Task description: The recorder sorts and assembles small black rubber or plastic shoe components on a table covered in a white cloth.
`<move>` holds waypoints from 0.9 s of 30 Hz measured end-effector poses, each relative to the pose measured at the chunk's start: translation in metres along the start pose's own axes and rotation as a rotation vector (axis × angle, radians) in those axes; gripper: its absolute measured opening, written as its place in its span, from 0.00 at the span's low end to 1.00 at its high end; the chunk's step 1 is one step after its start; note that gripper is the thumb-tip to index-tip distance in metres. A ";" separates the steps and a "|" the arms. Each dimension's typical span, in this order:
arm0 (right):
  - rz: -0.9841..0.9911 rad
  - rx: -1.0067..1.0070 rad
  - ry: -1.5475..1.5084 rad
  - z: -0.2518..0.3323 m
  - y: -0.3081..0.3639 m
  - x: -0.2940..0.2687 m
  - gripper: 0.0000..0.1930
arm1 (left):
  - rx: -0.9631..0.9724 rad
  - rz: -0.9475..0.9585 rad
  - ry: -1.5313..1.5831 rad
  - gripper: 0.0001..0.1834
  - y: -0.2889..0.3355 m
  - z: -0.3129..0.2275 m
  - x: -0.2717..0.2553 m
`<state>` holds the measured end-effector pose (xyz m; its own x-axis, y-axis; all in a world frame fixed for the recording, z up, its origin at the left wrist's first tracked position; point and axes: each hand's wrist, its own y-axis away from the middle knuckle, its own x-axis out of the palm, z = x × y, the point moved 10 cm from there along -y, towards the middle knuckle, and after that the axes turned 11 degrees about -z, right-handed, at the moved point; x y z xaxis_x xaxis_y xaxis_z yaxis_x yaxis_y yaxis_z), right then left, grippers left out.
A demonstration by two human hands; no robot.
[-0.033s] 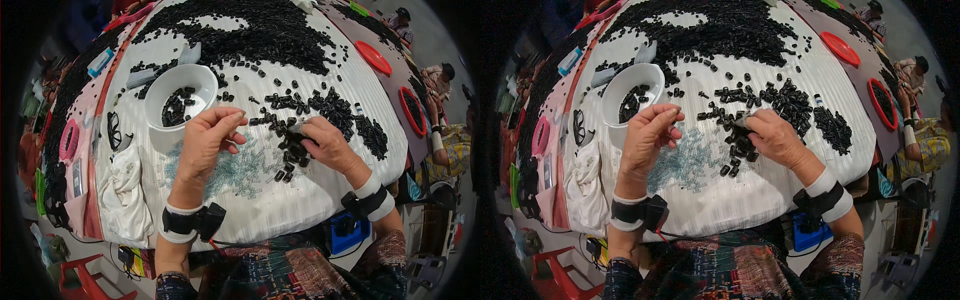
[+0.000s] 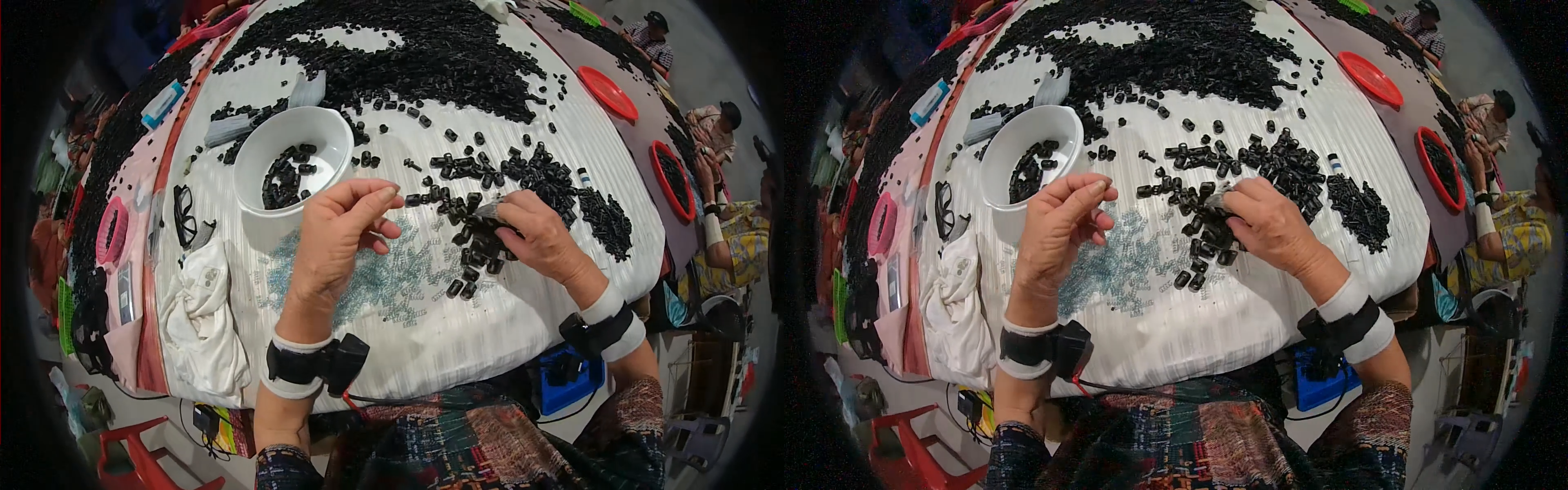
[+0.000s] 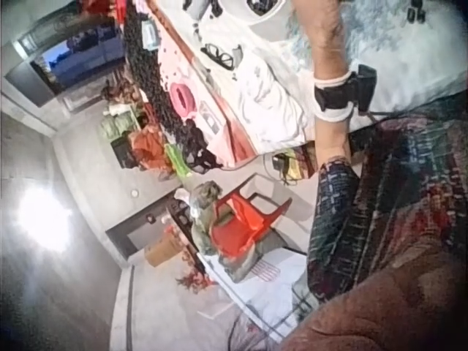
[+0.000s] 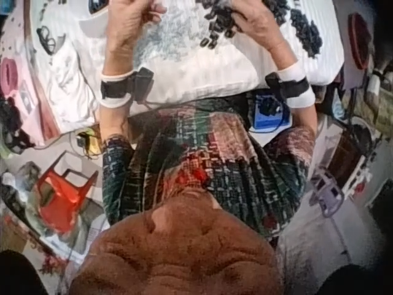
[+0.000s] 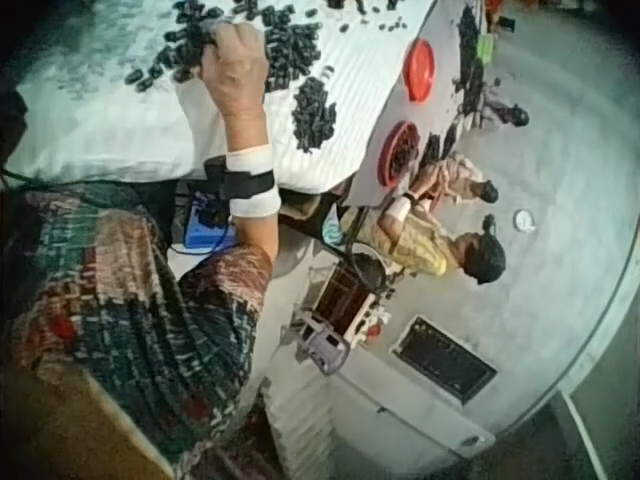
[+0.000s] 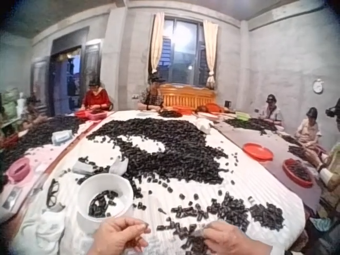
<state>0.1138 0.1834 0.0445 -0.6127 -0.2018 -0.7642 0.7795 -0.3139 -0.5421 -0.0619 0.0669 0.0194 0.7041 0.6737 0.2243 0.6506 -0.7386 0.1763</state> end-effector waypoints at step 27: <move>0.165 -0.016 0.050 0.014 -0.027 0.035 0.10 | -0.058 -0.016 0.122 0.10 0.000 0.029 -0.010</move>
<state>0.0691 0.1719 0.0372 -0.4697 -0.2029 -0.8592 0.8709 -0.2657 -0.4134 -0.0611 0.0609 -0.0110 0.6516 0.6802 0.3357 0.6415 -0.7304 0.2346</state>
